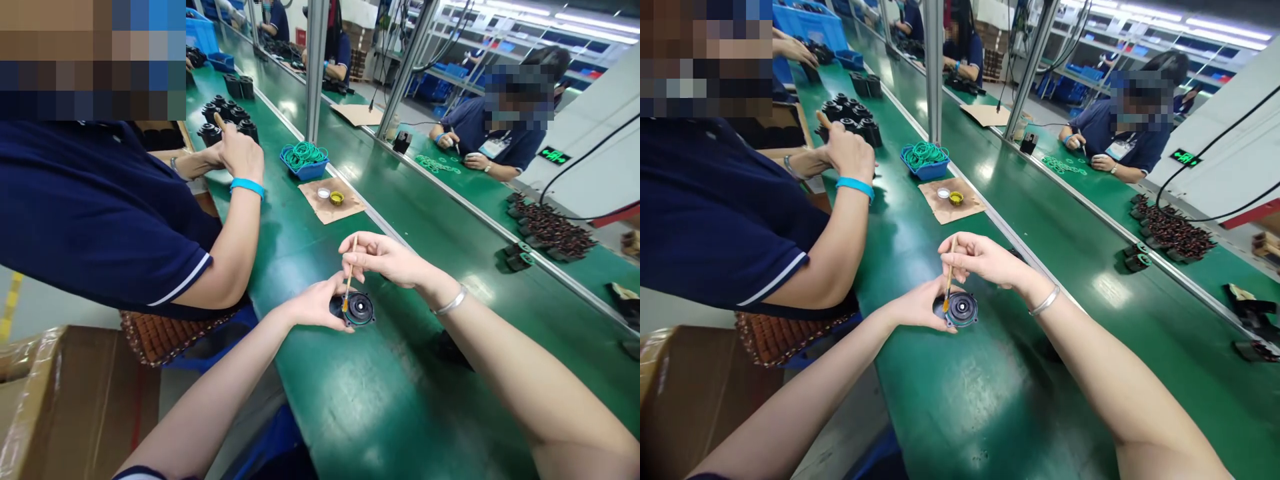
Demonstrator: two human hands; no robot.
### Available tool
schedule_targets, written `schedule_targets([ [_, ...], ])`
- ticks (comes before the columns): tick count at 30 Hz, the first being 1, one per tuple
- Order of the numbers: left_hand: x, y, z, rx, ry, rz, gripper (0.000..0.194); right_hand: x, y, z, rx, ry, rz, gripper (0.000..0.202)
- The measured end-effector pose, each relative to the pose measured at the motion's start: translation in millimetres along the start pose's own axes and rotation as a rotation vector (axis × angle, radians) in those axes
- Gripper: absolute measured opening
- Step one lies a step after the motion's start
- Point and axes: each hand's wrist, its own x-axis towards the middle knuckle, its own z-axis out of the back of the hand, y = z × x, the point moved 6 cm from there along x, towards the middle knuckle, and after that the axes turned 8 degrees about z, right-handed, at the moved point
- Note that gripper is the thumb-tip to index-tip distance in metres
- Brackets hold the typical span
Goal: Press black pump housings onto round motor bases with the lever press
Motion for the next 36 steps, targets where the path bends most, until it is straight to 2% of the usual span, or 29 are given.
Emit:
schedule_targets([
  [6, 0.1, -4.6, 2.4, 0.108, -0.031, -0.045, 0.073, 8.1, -0.2, -7.8, -0.019, 0.039, -0.038, 0.040],
  [14, -0.5, -1.1, 2.0, 0.130, -0.027, 0.006, 0.073, 13.3, 2.6, -11.7, -0.012, 0.058, -0.021, 0.036],
  [19, 0.2, 1.9, 1.4, 0.130, -0.003, 0.043, 0.075, 16.1, -0.4, -14.3, -0.038, 0.115, 0.002, 0.036],
  [23, 0.2, 2.9, 0.8, 0.111, 0.016, 0.064, 0.074, 17.5, 0.9, -14.8, -0.126, 0.132, 0.047, 0.036],
  [28, -1.4, -0.9, 2.9, 0.093, 0.011, 0.071, 0.068, 19.7, 10.2, -10.8, -0.354, 0.075, 0.123, 0.031],
  [31, -2.3, -2.0, 3.5, 0.086, 0.014, 0.080, 0.068, 17.7, 15.1, -7.7, -0.394, 0.025, 0.149, 0.028],
  [36, -2.9, -1.9, 0.9, -0.065, 0.040, 0.073, 0.088, 5.2, 17.6, -2.1, -0.358, -0.051, 0.121, 0.029],
])
